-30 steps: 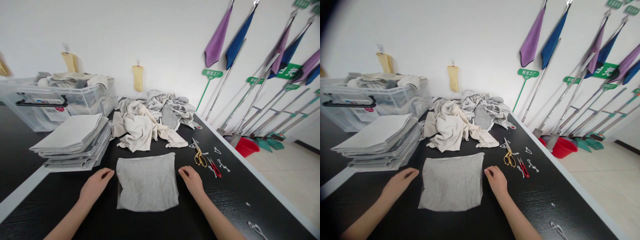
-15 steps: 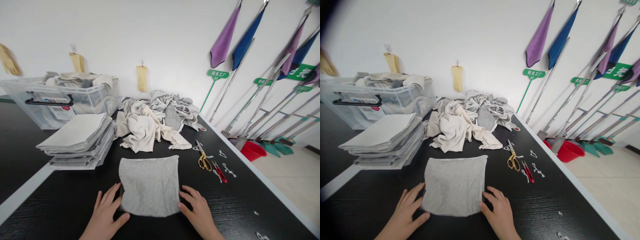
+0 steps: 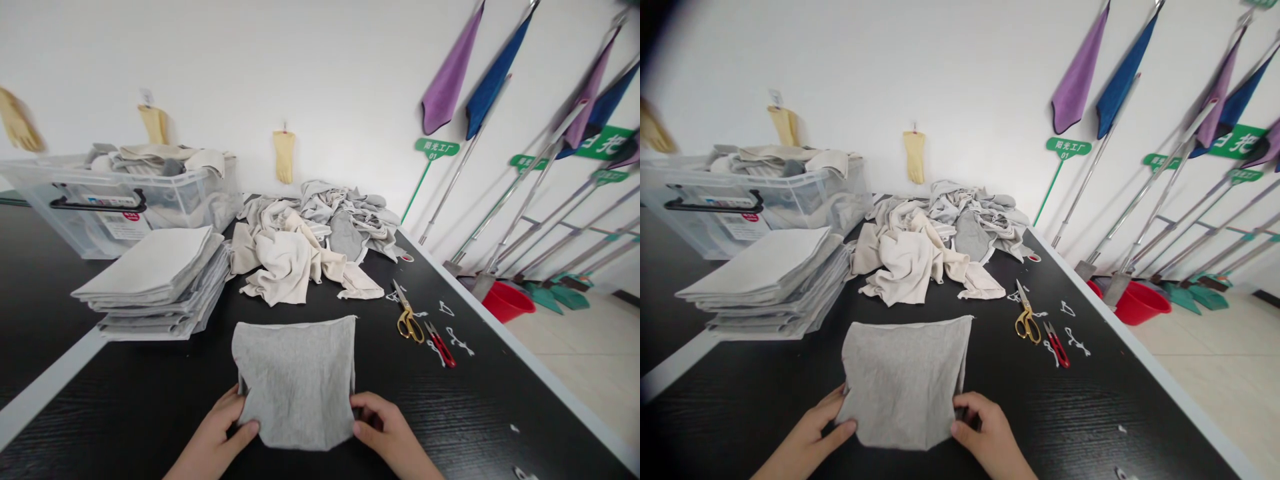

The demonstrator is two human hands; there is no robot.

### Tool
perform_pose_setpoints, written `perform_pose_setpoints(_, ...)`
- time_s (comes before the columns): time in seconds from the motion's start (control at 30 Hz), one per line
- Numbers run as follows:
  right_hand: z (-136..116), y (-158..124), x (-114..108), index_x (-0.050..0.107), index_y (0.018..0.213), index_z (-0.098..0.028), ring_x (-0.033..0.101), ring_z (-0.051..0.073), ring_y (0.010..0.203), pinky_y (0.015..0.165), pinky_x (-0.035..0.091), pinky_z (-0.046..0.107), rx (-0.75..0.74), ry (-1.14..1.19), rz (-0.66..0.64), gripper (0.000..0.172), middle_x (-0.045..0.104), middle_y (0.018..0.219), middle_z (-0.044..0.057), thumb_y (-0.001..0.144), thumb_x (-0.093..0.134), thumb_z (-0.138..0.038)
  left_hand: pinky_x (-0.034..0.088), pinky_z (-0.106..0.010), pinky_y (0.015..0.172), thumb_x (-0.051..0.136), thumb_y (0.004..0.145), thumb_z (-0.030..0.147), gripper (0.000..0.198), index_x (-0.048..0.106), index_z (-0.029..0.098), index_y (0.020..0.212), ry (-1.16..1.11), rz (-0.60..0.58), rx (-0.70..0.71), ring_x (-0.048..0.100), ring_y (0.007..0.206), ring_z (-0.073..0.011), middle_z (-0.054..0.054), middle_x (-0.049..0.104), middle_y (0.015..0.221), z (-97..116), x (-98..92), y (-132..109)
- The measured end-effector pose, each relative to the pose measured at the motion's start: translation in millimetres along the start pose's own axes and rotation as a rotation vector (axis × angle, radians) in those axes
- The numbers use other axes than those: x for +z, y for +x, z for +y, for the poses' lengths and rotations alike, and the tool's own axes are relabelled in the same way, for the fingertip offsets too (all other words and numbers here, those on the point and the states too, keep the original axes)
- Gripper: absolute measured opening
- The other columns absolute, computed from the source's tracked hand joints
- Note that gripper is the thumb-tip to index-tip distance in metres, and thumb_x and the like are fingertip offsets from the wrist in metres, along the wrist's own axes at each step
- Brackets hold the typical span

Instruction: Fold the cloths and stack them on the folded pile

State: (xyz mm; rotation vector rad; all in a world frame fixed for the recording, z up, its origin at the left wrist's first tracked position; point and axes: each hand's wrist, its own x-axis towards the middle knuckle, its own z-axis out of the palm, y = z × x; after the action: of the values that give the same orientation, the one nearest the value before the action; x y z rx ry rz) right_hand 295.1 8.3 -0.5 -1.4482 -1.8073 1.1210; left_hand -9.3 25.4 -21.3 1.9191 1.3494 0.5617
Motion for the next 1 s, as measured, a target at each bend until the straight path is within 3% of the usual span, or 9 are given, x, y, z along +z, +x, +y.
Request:
perform_pose_setpoints(0.23,-15.7,0.4,4.4,0.060,0.075,-0.023,0.050,0.015,0.066,0.058,0.036,0.021,0.056,-0.274,-0.074,0.026,0.058,0.076,-0.001,0.053,0.063,-0.036,0.029,-0.035,0.093,0.051,0.067,0.038,0.026,0.062,0.025,0.086,-0.001,-0.036,-0.032,0.036,0.112,-0.0235,-0.004,0.057,0.103,-6.3,-1.8,-0.1)
perform_pose_setpoints(0.4,-10.5,2.0,13.3,0.060,0.068,-0.020,0.051,0.015,0.064,0.058,0.035,0.022,0.153,-0.197,-0.084,0.014,0.059,0.068,-0.002,0.056,0.058,-0.028,0.030,-0.035,0.092,0.054,0.064,0.036,0.031,0.061,0.024,0.093,-0.047,-0.008,-0.102,0.039,0.109,-0.0240,-0.004,0.055,0.106,-11.1,-0.6,0.9)
perform_pose_setpoints(0.57,-5.0,5.0,15.6,0.060,0.077,-0.019,0.052,0.016,0.069,0.063,0.036,0.023,0.190,-0.110,-0.033,0.022,0.060,0.074,-0.001,0.057,0.055,-0.024,0.032,-0.037,0.089,0.059,0.059,0.038,0.051,0.053,0.020,0.106,-0.256,0.002,-0.066,0.043,0.103,-0.0268,-0.006,0.050,0.113,-10.5,-2.3,-0.5)
perform_pose_setpoints(0.67,-5.8,4.3,14.1,0.059,0.082,-0.018,0.050,0.016,0.070,0.065,0.035,0.023,0.183,-0.109,-0.065,0.026,0.059,0.076,-0.001,0.058,0.055,-0.028,0.031,-0.036,0.089,0.055,0.064,0.034,0.042,0.055,0.018,0.103,-0.388,-0.083,-0.017,0.041,0.104,-0.0264,-0.005,0.050,0.113,-5.3,-11.6,-2.9)
perform_pose_setpoints(0.87,-3.4,2.0,7.8,0.057,0.077,-0.016,0.048,0.013,0.063,0.056,0.036,0.020,0.102,0.041,-0.214,0.038,0.054,0.069,-0.001,0.066,0.046,-0.051,0.018,-0.036,0.097,0.055,0.066,0.032,0.032,0.060,0.019,0.095,-0.354,-0.214,-0.072,0.029,0.114,-0.0245,-0.003,0.048,0.115,6.0,-29.6,-9.6)
perform_pose_setpoints(1.0,0.5,5.2,8.2,0.058,0.071,-0.015,0.049,0.013,0.062,0.052,0.036,0.019,0.120,0.058,-0.254,0.047,0.054,0.064,-0.001,0.068,0.039,-0.058,0.023,-0.035,0.094,0.048,0.070,0.042,0.032,0.063,0.016,0.082,-0.413,-0.286,-0.002,0.033,0.112,-0.0242,-0.005,0.052,0.107,8.7,-33.5,-7.3)
